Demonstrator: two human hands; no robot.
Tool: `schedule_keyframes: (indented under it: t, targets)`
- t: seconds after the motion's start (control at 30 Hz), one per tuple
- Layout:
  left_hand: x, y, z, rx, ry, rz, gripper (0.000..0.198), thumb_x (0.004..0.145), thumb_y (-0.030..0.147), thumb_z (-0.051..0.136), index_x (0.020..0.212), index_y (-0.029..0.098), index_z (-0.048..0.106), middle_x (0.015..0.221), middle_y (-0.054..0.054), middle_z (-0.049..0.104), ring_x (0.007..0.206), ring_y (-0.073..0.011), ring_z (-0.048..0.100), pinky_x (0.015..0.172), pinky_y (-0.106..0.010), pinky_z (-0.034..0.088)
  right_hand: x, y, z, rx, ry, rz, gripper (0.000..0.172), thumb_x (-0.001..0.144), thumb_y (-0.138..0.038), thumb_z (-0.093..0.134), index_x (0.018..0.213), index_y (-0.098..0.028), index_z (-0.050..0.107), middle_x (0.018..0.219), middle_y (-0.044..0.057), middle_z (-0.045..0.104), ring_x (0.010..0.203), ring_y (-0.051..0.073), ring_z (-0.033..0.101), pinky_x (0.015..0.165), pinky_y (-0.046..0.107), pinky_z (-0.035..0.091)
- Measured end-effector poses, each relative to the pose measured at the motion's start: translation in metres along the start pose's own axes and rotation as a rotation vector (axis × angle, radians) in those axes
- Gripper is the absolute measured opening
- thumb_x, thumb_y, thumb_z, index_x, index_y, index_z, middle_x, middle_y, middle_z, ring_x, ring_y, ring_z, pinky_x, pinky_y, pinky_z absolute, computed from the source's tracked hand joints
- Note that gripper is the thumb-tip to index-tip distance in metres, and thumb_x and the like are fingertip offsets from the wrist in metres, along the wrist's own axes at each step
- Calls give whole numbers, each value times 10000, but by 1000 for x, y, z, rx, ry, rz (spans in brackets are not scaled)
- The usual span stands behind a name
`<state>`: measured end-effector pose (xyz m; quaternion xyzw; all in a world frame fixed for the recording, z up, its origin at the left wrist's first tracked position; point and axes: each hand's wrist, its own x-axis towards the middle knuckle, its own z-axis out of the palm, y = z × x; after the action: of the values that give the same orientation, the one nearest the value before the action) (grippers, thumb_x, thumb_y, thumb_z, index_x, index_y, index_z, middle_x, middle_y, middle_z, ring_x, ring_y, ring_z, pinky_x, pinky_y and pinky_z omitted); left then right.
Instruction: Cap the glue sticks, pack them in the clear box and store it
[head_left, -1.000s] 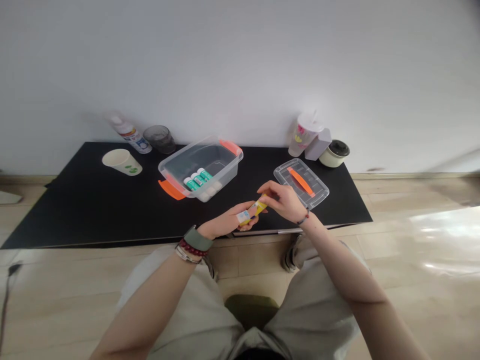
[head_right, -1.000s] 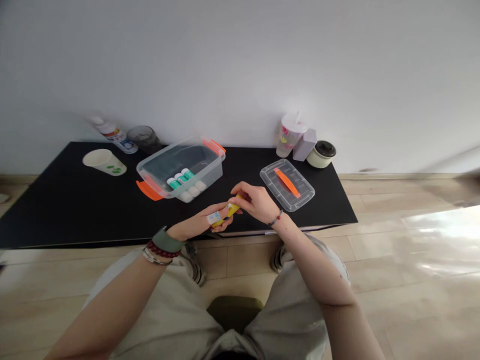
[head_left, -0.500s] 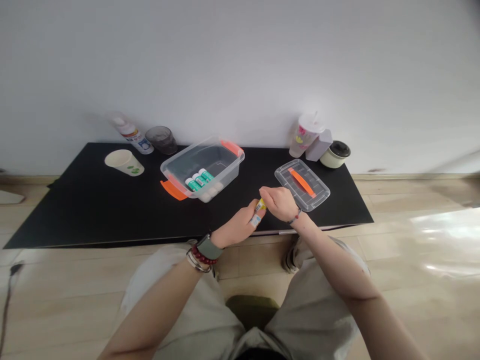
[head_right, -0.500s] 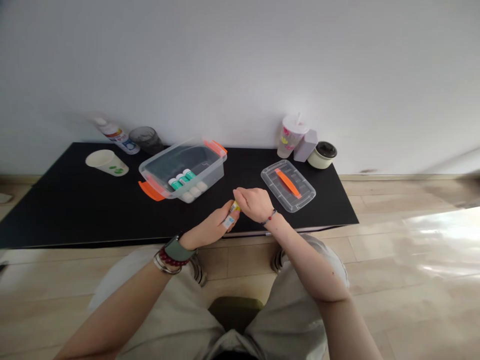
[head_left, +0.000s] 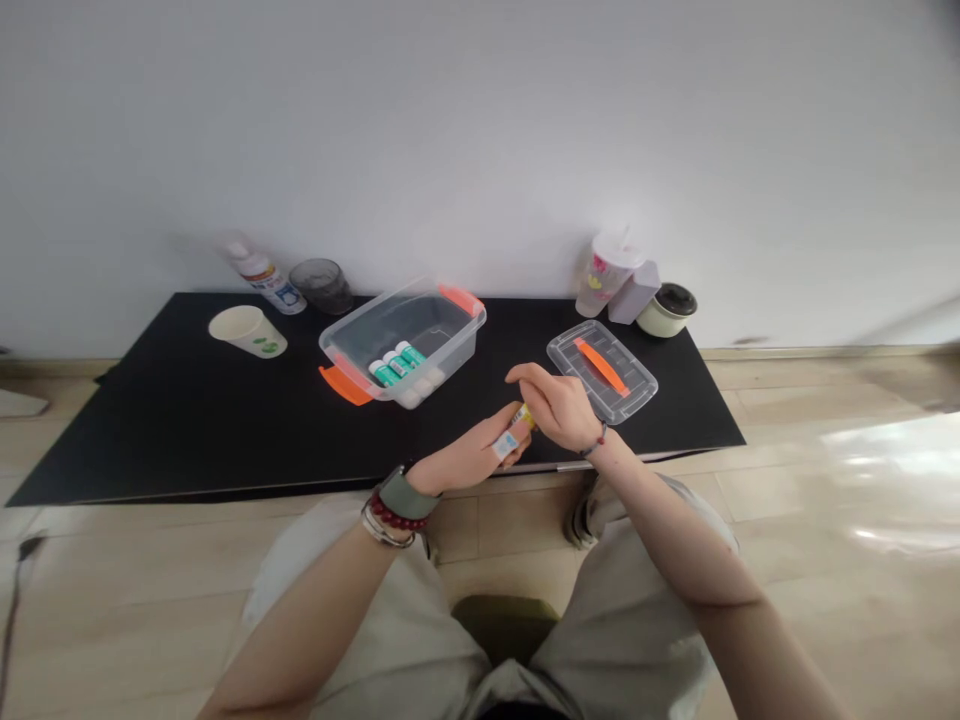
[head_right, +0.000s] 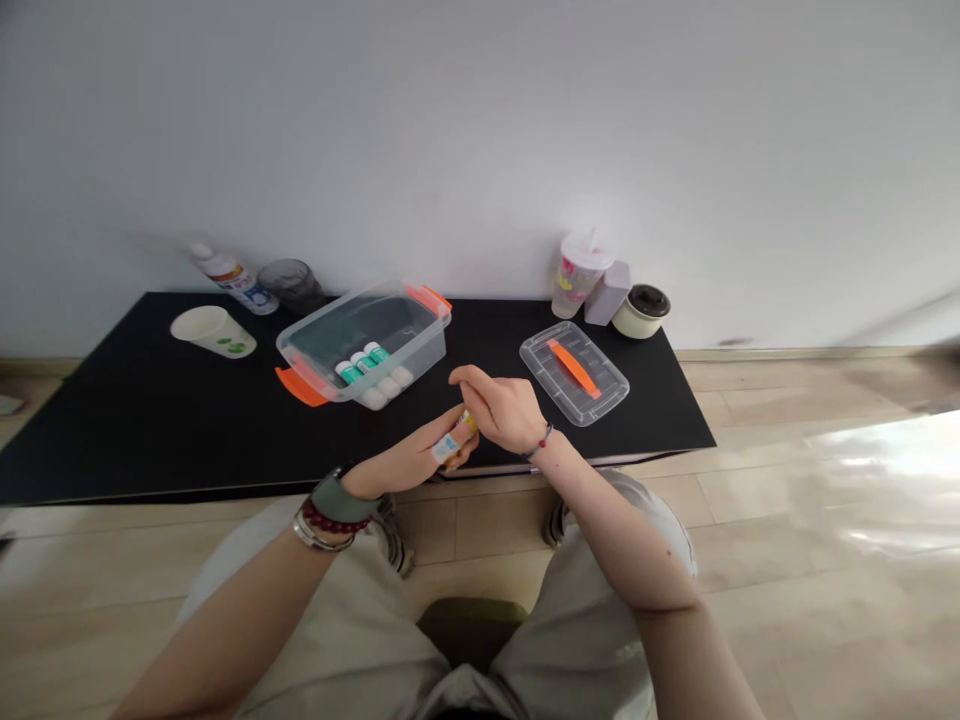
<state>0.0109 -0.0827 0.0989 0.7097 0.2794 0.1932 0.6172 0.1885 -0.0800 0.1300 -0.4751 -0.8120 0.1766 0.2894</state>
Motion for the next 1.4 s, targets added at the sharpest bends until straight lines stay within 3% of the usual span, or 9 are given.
schedule_keyframes:
  t: [0.23,0.3,0.47,0.7,0.8,1.07,1.17,1.27,1.4]
  targets:
    - [6,-1,4,771,316,-121,186,1006,337,336,1009,197,459,924,-79,601,804,-235,623,694,-335,451,5,-6,18,-276,-17,421,333,982,-274,341,1188,-233,599,677,3,662,597,175,609,575,250,319]
    - [6,-4,0,698,264,-127,212,1011,369,331,1016,197,454,893,-68,602,765,-220,619,680,-329,458,5,-5,19,-240,-30,423,337,1000,-313,327,1205,-227,579,716,9,682,631,181,628,584,247,331]
    - [0,-8,-11,210,-67,-11,316,1027,461,245,992,208,431,718,10,548,591,-137,527,603,-274,469,-1,-2,9,-198,-107,148,345,968,-287,366,1218,-202,589,730,15,681,676,168,639,616,247,342]
    - [3,-9,-1,900,178,-222,248,1008,335,382,1162,172,489,1017,-116,667,862,-257,676,704,-343,484,4,-6,23,-298,-144,458,297,951,-250,358,1063,-257,632,669,9,636,613,190,589,569,268,279]
    - [5,-10,-3,1080,215,-197,279,1023,340,362,1169,160,515,1006,-117,674,877,-260,680,740,-357,497,6,-3,26,-150,-102,446,256,979,-285,353,1065,-252,591,722,4,639,640,184,596,588,262,309]
    - [-8,-1,-32,1229,533,197,291,972,316,524,1207,176,622,1182,-136,631,1085,-273,601,891,-406,485,6,12,25,397,-3,325,224,949,-444,507,973,-223,532,639,-62,508,563,111,503,574,234,377]
    - [-13,6,-34,1295,550,269,284,974,266,516,1214,199,651,1140,-113,671,1081,-264,606,890,-412,471,5,13,29,509,28,341,253,943,-472,510,970,-221,512,682,-49,557,571,104,514,575,238,403]
    - [-12,17,-51,1326,516,253,277,961,277,537,1198,219,669,1113,-88,703,1070,-262,604,873,-418,464,6,12,29,566,65,334,284,954,-495,486,1042,-225,492,736,-35,602,582,102,535,582,243,431]
    - [1,31,-106,1356,559,81,301,956,240,494,1197,226,675,1173,-73,703,1116,-279,560,902,-442,441,6,13,21,559,116,293,294,968,-496,468,1087,-228,488,829,-10,629,631,103,560,600,246,449]
